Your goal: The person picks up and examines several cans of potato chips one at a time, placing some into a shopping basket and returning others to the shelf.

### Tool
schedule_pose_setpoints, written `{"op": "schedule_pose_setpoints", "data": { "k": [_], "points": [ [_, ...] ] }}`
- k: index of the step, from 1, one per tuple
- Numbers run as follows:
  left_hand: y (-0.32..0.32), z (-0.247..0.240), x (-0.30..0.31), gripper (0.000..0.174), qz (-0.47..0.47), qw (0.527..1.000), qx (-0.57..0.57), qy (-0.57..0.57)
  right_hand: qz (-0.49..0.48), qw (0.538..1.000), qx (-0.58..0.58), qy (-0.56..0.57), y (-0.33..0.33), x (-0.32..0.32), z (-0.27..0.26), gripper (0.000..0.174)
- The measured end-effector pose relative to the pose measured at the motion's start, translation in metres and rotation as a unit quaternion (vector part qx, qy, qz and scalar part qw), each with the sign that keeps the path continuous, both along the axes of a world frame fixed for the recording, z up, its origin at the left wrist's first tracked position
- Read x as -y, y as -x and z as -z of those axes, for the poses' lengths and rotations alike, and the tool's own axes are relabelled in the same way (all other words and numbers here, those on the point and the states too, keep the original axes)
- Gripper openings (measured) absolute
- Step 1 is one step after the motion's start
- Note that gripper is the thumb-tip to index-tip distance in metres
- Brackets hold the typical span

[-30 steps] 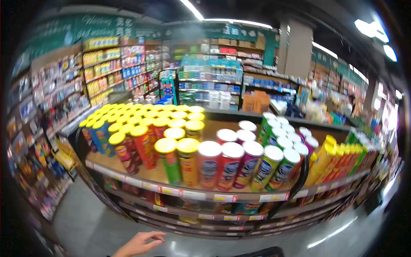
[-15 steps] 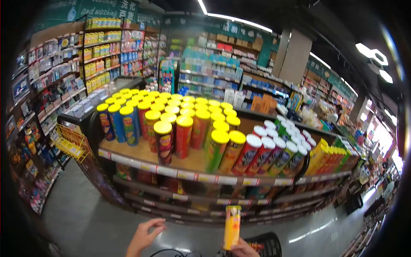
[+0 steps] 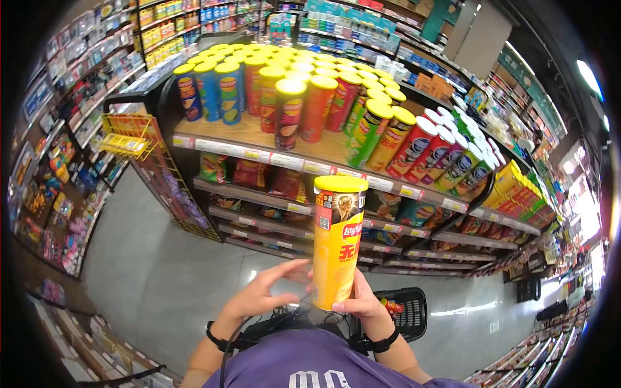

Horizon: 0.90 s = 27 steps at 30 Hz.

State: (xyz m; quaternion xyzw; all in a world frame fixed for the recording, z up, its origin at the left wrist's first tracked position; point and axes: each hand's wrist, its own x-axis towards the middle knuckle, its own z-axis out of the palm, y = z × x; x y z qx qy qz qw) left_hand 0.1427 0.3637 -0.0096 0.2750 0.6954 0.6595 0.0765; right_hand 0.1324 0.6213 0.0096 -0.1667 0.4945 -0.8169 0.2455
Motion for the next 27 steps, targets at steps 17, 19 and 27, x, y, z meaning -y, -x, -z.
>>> {"op": "schedule_pose_setpoints", "data": {
  "k": [17,19,27],
  "points": [
    [-0.052,0.029,0.018,0.08,-0.028,0.999,0.019,0.001,0.012,0.985,-0.083,-0.152,-0.045,0.046,0.02,0.096],
    [-0.053,0.026,0.022,0.08,-0.017,0.999,0.026,0.008,0.014,0.987,-0.069,-0.145,-0.051,0.049,0.018,0.097],
    [-0.055,0.024,0.024,0.075,0.005,1.0,-0.001,0.03,0.031,0.984,-0.073,-0.158,-0.064,0.049,0.016,0.104]
  ]
}}
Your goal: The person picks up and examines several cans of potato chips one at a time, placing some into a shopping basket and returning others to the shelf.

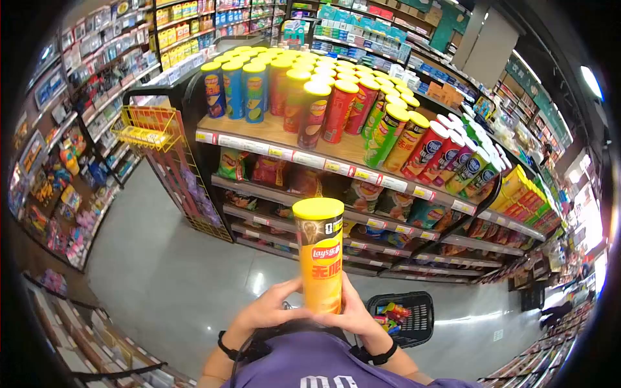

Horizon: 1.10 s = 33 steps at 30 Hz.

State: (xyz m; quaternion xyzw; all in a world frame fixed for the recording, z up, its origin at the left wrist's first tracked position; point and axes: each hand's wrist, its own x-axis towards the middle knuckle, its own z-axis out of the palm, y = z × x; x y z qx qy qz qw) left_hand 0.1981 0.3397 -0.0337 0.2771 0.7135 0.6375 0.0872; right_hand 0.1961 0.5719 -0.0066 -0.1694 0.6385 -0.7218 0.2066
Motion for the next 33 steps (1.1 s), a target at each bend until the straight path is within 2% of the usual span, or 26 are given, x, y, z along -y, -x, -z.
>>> {"op": "schedule_pose_setpoints", "data": {
  "k": [15,21,24,28,32,33],
  "points": [
    [0.0,-0.009,0.008,0.074,0.02,0.999,0.027,-0.014,0.011,0.999,0.03,0.041,-0.019,0.007,-0.005,0.103],
    [0.012,-0.004,0.011,0.074,0.057,0.998,0.005,0.004,0.015,1.0,-0.025,0.005,-0.018,0.005,-0.013,0.103],
    [0.011,-0.01,0.011,0.075,0.056,0.998,0.033,0.003,0.008,1.0,-0.003,-0.004,-0.014,0.003,-0.024,0.104],
    [-0.002,-0.008,0.017,0.074,0.016,0.998,0.053,-0.015,-0.029,1.0,0.002,-0.008,-0.01,0.01,-0.03,0.104],
    [-0.016,0.008,0.035,0.07,-0.023,0.998,0.057,0.009,-0.054,0.998,-0.023,-0.024,-0.008,0.023,-0.01,0.104],
    [-0.014,0.005,0.037,0.07,-0.019,0.999,0.033,0.016,-0.065,0.998,0.019,-0.014,-0.008,0.027,-0.021,0.105]
  ]
}}
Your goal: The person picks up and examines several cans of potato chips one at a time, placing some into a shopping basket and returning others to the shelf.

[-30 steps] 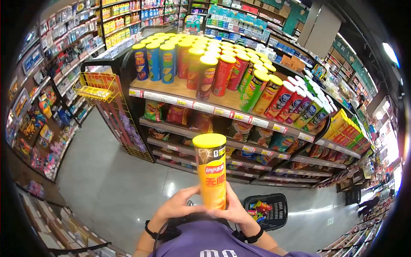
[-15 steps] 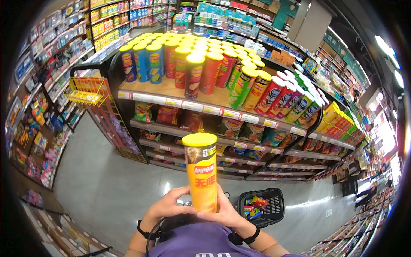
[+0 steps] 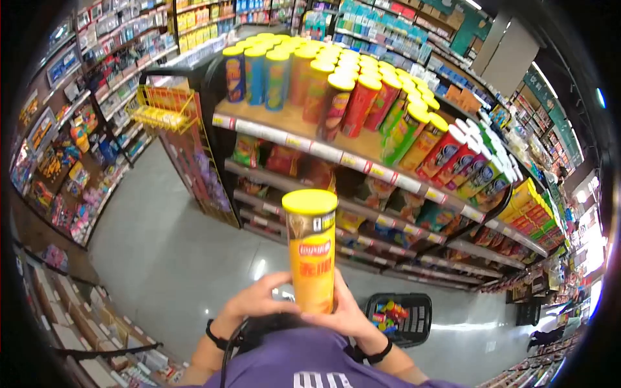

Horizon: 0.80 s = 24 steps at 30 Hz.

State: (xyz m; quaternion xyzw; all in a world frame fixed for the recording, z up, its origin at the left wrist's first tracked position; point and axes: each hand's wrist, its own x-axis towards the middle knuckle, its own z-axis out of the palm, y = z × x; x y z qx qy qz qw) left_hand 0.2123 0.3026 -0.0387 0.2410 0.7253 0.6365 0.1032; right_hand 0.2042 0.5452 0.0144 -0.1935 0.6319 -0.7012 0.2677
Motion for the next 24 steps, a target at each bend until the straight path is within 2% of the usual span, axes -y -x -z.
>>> {"op": "schedule_pose_setpoints", "data": {
  "k": [5,8,11,12,14,20,24],
  "points": [
    [-0.001,-0.01,0.002,0.066,-0.022,0.999,-0.011,-0.026,0.008,0.999,-0.042,0.012,0.004,0.009,0.005,0.104],
    [-0.005,-0.015,0.008,0.065,-0.025,0.999,-0.02,-0.002,-0.004,0.999,-0.036,0.01,0.001,0.011,0.002,0.105],
    [-0.011,-0.008,0.013,0.064,-0.028,0.999,-0.012,0.01,-0.004,0.999,0.045,0.011,-0.007,0.013,-0.005,0.108],
    [-0.016,-0.008,0.014,0.063,-0.041,0.999,-0.007,0.013,0.0,0.997,-0.079,-0.018,-0.004,0.011,0.005,0.106],
    [-0.018,-0.008,0.019,0.069,-0.024,0.999,0.019,0.034,-0.016,0.995,-0.089,-0.035,0.0,0.01,-0.001,0.103],
    [-0.032,-0.015,0.03,0.063,-0.039,0.998,-0.022,-0.034,0.003,0.998,-0.056,-0.038,0.003,0.018,-0.025,0.105],
    [-0.045,-0.016,0.038,0.064,-0.074,0.993,0.006,-0.087,-0.004,0.996,-0.071,-0.056,0.004,0.025,-0.015,0.102]
  ]
}}
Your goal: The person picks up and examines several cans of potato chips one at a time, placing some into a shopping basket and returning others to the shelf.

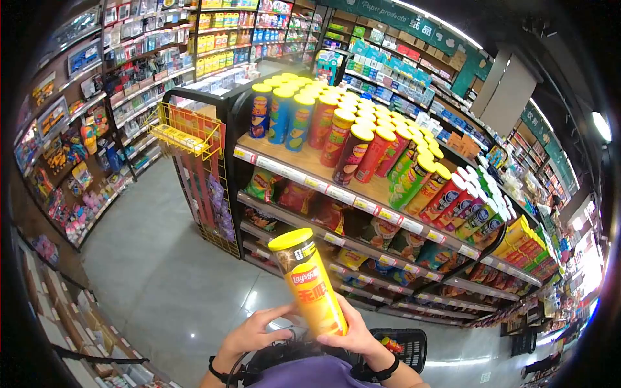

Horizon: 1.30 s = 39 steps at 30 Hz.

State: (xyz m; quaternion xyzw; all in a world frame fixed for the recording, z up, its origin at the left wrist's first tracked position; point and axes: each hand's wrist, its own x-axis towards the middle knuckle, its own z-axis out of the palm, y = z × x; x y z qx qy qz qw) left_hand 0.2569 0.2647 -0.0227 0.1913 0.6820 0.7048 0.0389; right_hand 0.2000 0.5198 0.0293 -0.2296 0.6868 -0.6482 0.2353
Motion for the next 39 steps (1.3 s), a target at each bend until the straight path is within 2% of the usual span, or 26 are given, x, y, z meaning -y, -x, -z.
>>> {"op": "schedule_pose_setpoints", "data": {
  "k": [5,8,15,18,24,27,30,36,37,39],
  "points": [
    [-0.009,0.015,0.006,0.06,-0.044,0.998,0.001,-0.048,-0.018,1.0,0.007,0.016,0.001,0.008,-0.003,0.101],
    [-0.008,0.013,0.012,0.059,-0.056,0.998,-0.034,-0.008,-0.042,0.999,0.005,0.019,0.003,0.004,0.001,0.103],
    [-0.003,0.006,0.014,0.055,-0.069,0.997,-0.019,0.025,-0.029,0.999,-0.015,-0.008,0.008,-0.013,0.004,0.104],
    [-0.003,0.0,0.019,0.051,-0.116,0.991,-0.038,0.045,-0.028,0.999,-0.026,0.003,0.013,-0.028,0.024,0.105],
    [-0.009,-0.01,0.026,0.043,-0.221,0.971,-0.071,0.057,-0.065,0.996,-0.061,0.008,0.012,-0.024,0.021,0.106],
    [-0.009,-0.011,0.033,0.046,-0.242,0.964,-0.095,0.057,-0.073,0.997,0.011,0.016,0.006,-0.016,0.018,0.106],
    [-0.008,-0.02,0.036,0.052,-0.24,0.966,-0.093,0.013,-0.07,0.995,-0.068,-0.014,0.008,-0.007,0.034,0.104],
    [-0.009,0.0,0.029,0.062,-0.182,0.983,-0.028,-0.012,-0.103,0.993,-0.052,-0.015,0.005,-0.001,0.036,0.103],
    [-0.009,0.004,0.026,0.064,-0.164,0.986,-0.013,-0.014,-0.105,0.991,-0.082,-0.028,0.006,-0.001,0.038,0.1],
    [-0.008,0.003,0.016,0.072,-0.142,0.989,0.036,-0.026,-0.105,0.994,-0.042,0.008,0.006,0.001,0.039,0.099]
  ]
}}
